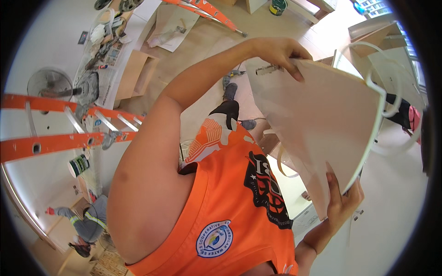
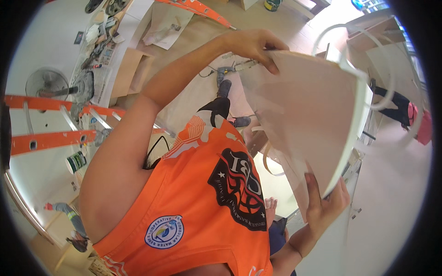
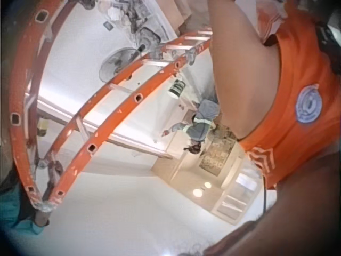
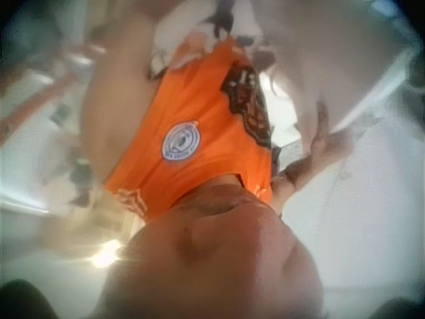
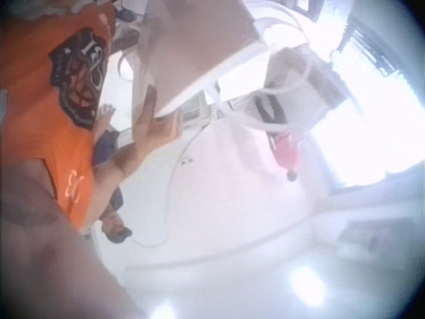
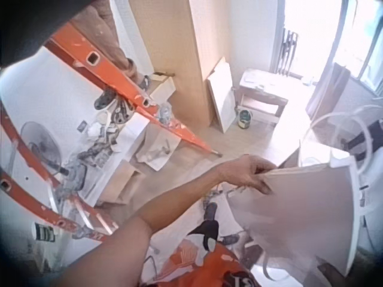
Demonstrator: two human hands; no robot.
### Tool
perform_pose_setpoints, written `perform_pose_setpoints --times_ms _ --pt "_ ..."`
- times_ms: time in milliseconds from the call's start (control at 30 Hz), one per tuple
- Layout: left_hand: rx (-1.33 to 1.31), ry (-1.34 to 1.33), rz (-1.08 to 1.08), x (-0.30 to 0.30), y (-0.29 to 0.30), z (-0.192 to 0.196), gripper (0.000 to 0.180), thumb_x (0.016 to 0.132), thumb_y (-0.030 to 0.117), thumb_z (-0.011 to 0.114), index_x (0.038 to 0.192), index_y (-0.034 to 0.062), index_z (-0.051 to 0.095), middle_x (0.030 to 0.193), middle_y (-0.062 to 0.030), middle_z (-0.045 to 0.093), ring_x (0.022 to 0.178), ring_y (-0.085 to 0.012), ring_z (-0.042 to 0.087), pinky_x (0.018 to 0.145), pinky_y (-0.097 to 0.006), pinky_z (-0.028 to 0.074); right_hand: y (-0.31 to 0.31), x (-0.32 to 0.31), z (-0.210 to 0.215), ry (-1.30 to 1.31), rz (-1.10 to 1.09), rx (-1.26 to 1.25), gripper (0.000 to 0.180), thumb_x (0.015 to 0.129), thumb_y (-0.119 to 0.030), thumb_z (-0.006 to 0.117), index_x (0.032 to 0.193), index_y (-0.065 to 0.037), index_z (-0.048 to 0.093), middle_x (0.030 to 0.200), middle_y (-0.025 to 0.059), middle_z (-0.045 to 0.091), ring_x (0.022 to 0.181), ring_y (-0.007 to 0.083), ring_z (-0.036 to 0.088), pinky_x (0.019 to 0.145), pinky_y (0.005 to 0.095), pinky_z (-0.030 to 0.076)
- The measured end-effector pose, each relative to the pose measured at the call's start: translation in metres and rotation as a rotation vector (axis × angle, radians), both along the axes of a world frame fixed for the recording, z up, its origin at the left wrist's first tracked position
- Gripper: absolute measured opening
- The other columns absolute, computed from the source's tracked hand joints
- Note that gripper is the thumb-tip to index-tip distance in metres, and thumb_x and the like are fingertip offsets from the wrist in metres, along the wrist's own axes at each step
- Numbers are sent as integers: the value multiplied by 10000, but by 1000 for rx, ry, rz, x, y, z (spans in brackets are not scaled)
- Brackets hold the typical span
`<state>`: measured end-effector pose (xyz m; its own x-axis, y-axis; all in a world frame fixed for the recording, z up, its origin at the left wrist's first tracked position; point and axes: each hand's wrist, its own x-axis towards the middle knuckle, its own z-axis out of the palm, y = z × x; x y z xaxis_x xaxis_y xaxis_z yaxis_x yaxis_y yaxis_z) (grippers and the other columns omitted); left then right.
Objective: The person applies adhesive tape to the edges of a white cabinet door while standing on a ladder. They peel the backing from the tape and smooth it onto the door frame. Another person in the background assists by holding a cabinet panel.
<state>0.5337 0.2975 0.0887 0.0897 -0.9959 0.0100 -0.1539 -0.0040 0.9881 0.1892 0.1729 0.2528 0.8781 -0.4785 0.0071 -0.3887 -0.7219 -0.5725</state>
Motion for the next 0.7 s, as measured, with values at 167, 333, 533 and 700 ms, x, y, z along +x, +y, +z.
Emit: perform_pose_setpoints --times_ms 167,333,533,700 --pt "-59 -188 195 47 0 -36 572 920 454 694 1322 52 630 1126 -77 675 1022 -174 613 846 -315 501 16 69 -31 39 -38 9 269 827 -167 804 991 27 716 813 158 682 697 304 659 650 370 483" --pt "-56 22 344 44 -12 -21 653 1012 593 479 1325 38 616 1098 -117 684 1035 -220 623 919 -349 489 25 112 -106 52 -127 -11 286 846 -246 790 935 12 706 752 178 655 659 355 639 623 420 488" --pt "129 116 565 52 -41 -86 563 1032 512 497 986 -24 663 790 -104 600 792 -190 569 759 -343 470 40 151 -204 134 -239 -42 294 855 -297 755 855 -13 679 710 189 634 671 394 648 613 483 489" --pt "252 51 568 66 -70 -178 588 963 536 610 728 -2 619 606 -16 412 593 -127 404 557 -333 363 56 171 -282 297 -350 -83 329 849 -330 731 870 -4 690 730 201 658 675 395 670 622 509 518"
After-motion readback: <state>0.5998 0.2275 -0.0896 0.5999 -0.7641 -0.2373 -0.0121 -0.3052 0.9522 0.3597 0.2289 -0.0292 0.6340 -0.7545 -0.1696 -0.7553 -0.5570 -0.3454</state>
